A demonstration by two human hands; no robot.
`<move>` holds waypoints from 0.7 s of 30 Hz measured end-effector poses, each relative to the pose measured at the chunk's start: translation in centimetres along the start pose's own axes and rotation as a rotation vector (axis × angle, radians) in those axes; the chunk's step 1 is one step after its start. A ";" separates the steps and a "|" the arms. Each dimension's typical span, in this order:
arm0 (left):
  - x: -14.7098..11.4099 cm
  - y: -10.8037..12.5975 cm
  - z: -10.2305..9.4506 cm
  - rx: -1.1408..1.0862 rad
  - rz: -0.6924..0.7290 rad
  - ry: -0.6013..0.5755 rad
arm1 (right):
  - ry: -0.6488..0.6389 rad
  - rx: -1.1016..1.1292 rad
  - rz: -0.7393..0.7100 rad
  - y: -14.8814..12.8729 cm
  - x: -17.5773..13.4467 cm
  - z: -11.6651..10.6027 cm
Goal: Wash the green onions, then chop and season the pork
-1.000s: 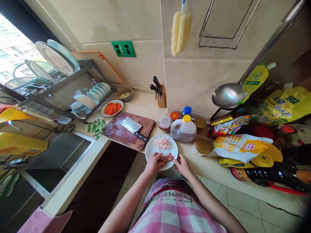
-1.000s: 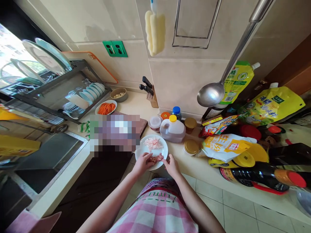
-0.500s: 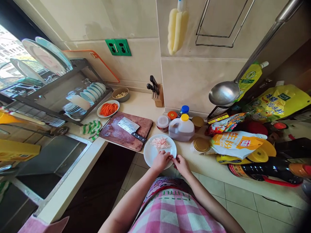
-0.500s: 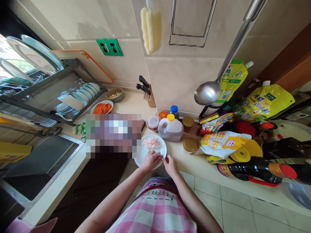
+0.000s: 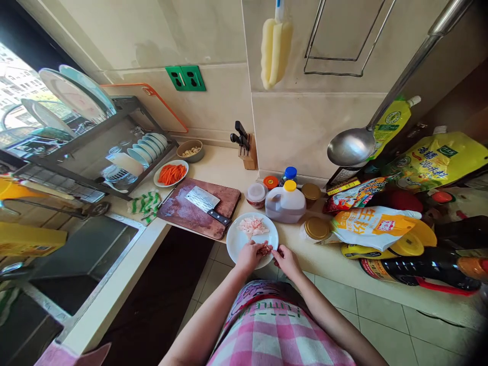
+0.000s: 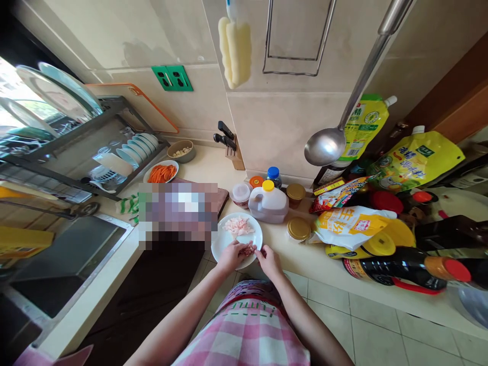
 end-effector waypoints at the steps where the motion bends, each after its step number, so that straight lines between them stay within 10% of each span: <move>1: 0.3 0.1 0.1 0.008 -0.004 -0.006 | -0.004 0.002 0.005 0.0 0.0 0.0; 12: 0.9 3.2 0.7 0.064 0.163 -0.039 | -0.003 -0.012 0.003 0.1 0.1 0.0; 21: -2.5 0.5 -3.7 -0.108 0.116 0.085 | 0.019 -0.033 0.000 0.2 0.1 -0.1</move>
Point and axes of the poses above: each hand's wrist, its own x-axis towards the middle knuckle, its own z-axis out of the palm, y = z × x, the point moved 8 cm from there along x, towards the middle knuckle, and after that the axes turned 13 degrees about y, right-handed, at the moved point
